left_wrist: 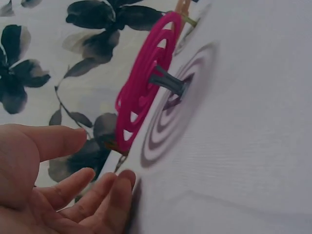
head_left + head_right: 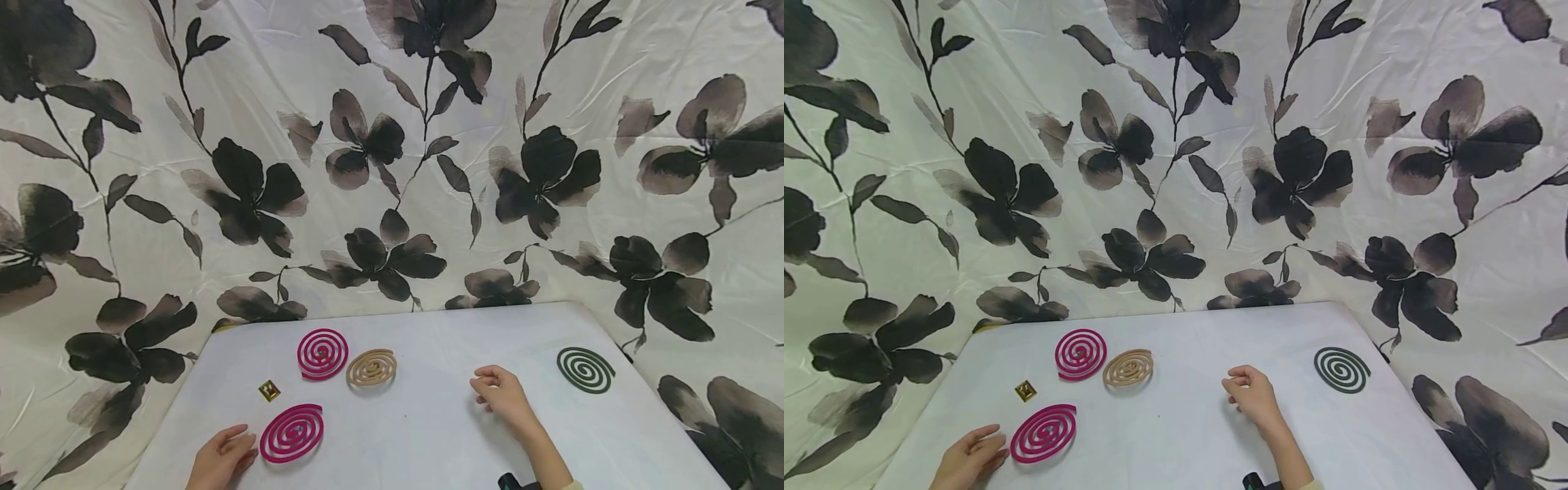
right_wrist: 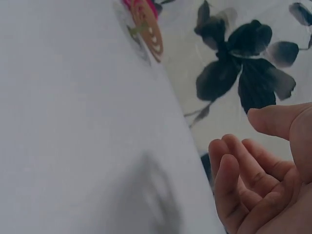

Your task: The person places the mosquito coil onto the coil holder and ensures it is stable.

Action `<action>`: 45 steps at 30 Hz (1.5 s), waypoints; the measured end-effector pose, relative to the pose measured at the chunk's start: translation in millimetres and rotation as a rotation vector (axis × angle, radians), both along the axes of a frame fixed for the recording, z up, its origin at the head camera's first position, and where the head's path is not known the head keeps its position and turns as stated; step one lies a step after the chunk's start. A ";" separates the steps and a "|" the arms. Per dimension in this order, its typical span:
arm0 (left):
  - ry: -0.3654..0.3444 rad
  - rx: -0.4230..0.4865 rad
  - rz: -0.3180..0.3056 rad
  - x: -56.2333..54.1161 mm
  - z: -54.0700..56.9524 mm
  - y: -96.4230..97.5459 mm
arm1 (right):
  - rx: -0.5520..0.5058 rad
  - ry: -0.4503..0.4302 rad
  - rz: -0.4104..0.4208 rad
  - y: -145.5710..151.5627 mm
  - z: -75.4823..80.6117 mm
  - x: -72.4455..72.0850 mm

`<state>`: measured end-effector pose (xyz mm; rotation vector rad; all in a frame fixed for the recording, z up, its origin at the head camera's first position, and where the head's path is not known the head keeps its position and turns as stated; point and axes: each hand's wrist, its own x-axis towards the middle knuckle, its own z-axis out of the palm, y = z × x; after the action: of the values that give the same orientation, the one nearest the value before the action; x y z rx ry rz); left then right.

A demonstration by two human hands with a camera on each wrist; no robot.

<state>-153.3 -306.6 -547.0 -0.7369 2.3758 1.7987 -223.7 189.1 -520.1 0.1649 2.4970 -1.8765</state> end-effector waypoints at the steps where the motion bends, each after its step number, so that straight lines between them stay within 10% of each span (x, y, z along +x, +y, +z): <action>1: 0.000 -0.029 -0.011 0.1 2.4 -1.1 | 0.023 0.008 -0.013 4.4 -0.5 -1.1; 11: 0.043 -0.124 -0.076 -0.7 26.3 8.1 | 0.155 -0.008 -0.096 52.4 -2.0 -0.5; 21: 0.125 0.015 -0.113 -11.2 41.7 37.0 | 0.241 0.014 -0.153 92.1 -3.1 -8.4; 45: 0.242 0.165 -0.318 -30.9 37.6 88.0 | 0.234 -0.051 -0.258 143.6 -20.1 -3.3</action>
<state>-184.3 -218.6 -509.4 -0.1188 2.2770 1.9996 -227.0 332.8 -540.2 0.5550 2.7664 -1.6212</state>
